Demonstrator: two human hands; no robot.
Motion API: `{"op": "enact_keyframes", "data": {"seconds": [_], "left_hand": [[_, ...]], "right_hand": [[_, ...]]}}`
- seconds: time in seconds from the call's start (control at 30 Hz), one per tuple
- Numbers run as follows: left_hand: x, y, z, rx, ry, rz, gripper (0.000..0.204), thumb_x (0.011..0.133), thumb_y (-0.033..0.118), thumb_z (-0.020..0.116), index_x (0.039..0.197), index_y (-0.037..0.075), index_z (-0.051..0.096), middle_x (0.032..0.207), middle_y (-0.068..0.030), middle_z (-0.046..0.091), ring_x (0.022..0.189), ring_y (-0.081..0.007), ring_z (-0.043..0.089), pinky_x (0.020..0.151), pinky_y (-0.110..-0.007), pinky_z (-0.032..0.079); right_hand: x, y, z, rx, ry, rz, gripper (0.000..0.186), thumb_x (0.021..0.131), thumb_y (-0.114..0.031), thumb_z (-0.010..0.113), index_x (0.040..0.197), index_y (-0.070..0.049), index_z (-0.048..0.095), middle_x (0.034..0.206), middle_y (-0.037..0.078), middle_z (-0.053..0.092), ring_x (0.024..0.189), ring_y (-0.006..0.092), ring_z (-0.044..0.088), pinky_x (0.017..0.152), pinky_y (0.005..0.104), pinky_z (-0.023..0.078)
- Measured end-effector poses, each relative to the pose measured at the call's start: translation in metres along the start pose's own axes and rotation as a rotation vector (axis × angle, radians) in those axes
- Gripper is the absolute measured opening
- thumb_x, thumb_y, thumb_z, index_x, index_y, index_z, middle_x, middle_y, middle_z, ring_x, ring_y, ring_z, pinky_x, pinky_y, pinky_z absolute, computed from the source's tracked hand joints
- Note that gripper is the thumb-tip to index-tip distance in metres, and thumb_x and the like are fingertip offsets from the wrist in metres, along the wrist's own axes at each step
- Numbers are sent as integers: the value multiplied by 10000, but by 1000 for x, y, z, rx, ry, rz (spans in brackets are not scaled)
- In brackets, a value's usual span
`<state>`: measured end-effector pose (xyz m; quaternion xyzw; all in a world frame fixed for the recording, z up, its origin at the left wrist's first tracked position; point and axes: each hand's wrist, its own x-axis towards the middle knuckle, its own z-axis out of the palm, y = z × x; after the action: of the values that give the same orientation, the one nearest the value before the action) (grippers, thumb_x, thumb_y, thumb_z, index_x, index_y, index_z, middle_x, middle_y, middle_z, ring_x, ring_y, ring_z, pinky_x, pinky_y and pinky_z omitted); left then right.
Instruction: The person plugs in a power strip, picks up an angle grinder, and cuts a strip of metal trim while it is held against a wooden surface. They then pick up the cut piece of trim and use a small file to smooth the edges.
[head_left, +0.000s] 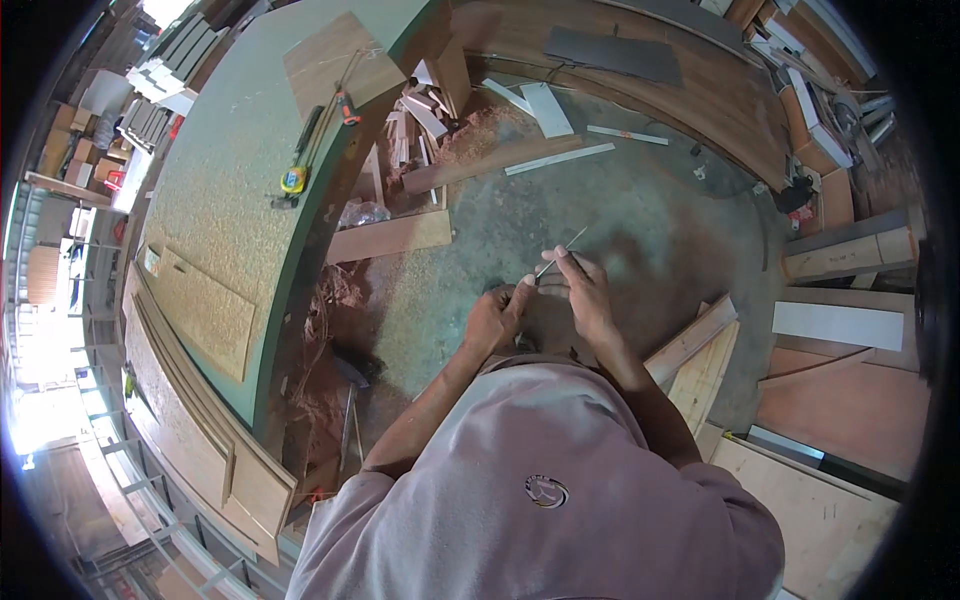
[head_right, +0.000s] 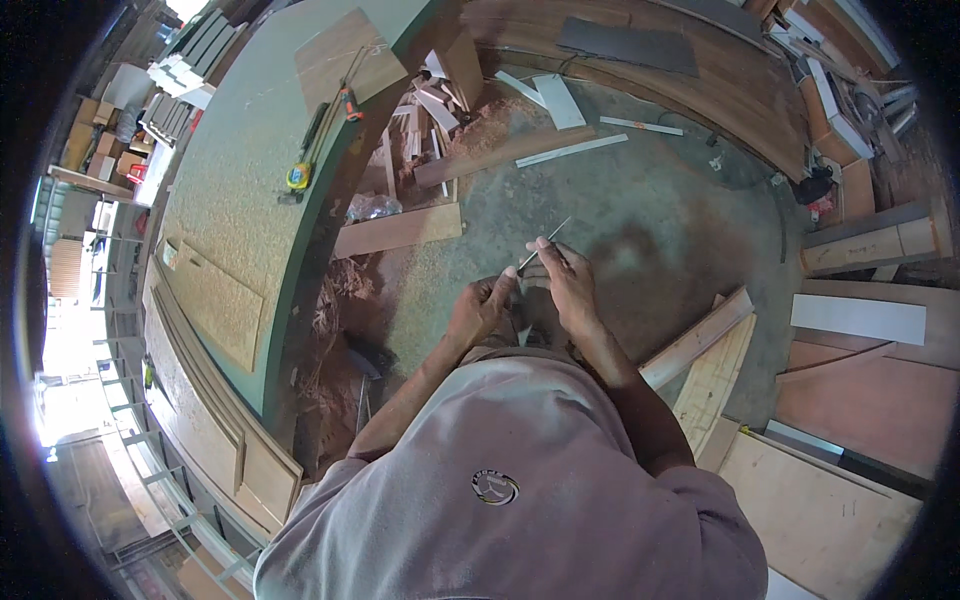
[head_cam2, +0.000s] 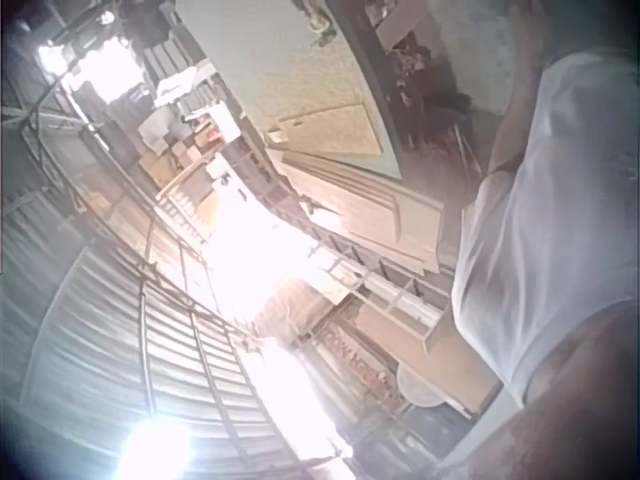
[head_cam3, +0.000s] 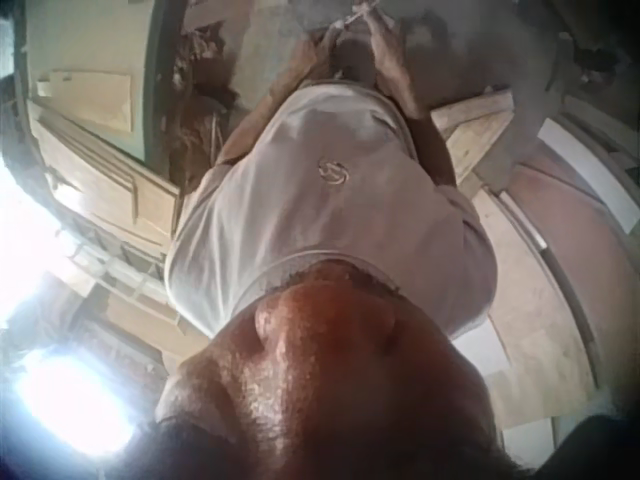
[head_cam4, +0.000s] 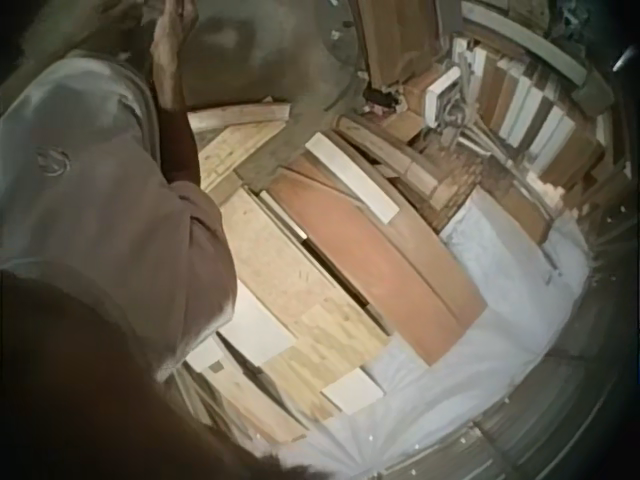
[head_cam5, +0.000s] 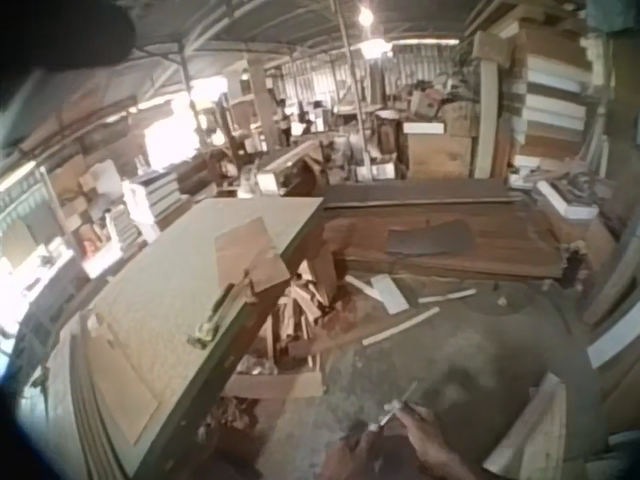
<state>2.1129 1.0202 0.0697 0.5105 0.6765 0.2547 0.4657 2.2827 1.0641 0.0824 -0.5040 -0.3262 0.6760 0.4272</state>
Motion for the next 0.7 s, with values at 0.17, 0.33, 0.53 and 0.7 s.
{"op": "enact_keyframes", "data": {"seconds": [0.17,0.33,0.53,0.7], "left_hand": [[68,24,6,-77,-47,2,648,977,597,528,724,16,667,588,-105,586,588,-213,581,596,-390,460],[149,76,3,-110,-175,-53,665,998,580,516,725,-11,654,603,-34,547,606,-129,504,590,-334,427],[256,111,0,-232,-346,-131,688,997,593,509,627,18,586,583,-6,491,591,-127,468,570,-331,389],[321,121,-4,-259,-364,-121,719,945,687,520,587,65,566,551,-2,470,524,-119,460,503,-312,391]], "right_hand": [[60,-24,-19,25,59,-11,435,1035,-361,551,1224,23,630,962,144,693,842,207,697,783,335,578],[132,-63,-42,12,72,-53,432,1041,-357,538,1264,4,616,989,147,694,851,204,694,785,337,575],[214,-122,-57,16,45,-71,424,1042,-346,538,1290,-10,611,1026,140,698,878,193,694,797,337,569],[267,-154,-52,-6,21,-113,410,1053,-299,515,1314,8,590,1050,148,699,914,203,698,805,336,572]]}}
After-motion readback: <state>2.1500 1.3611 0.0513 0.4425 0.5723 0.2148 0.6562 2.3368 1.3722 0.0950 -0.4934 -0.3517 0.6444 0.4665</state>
